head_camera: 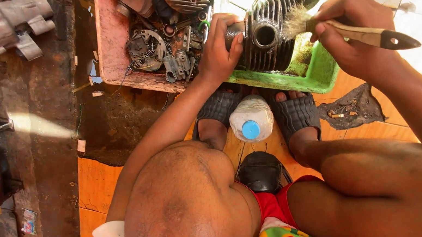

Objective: Cleaning a motorcycle engine cylinder using a brush and solvent while sitting on the floor.

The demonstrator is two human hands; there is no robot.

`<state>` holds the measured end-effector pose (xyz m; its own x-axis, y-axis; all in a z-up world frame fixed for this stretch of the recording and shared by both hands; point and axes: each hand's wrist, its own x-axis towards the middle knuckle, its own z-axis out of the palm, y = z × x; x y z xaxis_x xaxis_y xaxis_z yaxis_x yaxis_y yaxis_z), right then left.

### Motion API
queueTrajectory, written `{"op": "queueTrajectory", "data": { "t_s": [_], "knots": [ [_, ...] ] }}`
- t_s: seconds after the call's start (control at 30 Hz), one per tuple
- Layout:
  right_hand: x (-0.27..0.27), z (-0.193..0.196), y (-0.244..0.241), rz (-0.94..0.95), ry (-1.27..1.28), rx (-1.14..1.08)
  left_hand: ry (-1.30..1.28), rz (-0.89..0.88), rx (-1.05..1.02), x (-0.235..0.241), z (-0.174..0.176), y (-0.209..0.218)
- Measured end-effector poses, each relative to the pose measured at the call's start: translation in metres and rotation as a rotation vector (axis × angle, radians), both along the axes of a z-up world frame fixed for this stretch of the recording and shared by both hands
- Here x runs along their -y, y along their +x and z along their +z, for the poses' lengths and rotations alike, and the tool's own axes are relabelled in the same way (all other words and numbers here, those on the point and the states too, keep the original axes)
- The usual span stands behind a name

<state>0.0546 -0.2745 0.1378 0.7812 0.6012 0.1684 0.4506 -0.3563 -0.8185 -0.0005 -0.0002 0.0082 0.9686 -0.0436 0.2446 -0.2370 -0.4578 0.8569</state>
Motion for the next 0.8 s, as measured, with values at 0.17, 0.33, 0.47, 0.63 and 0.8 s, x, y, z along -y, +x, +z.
{"op": "queueTrajectory", "data": {
  "t_s": [0.17,0.33,0.47,0.63,0.8],
  "knots": [
    [-0.007,0.004,0.006,0.173,0.114,-0.201,0.003,-0.012,0.042,-0.005,0.0,0.001],
    [-0.012,0.009,0.026,0.006,0.167,-0.051,0.037,-0.033,0.073,-0.004,0.002,0.0],
    [-0.03,0.023,0.04,0.037,0.197,-0.239,0.03,-0.041,0.046,-0.008,0.005,0.002],
    [-0.049,0.013,0.066,0.1,0.016,-0.064,0.048,-0.039,0.056,-0.006,-0.001,0.0],
    [-0.074,0.032,0.079,0.208,-0.107,-0.223,0.059,-0.039,0.04,-0.009,0.003,0.0]
  ]
}}
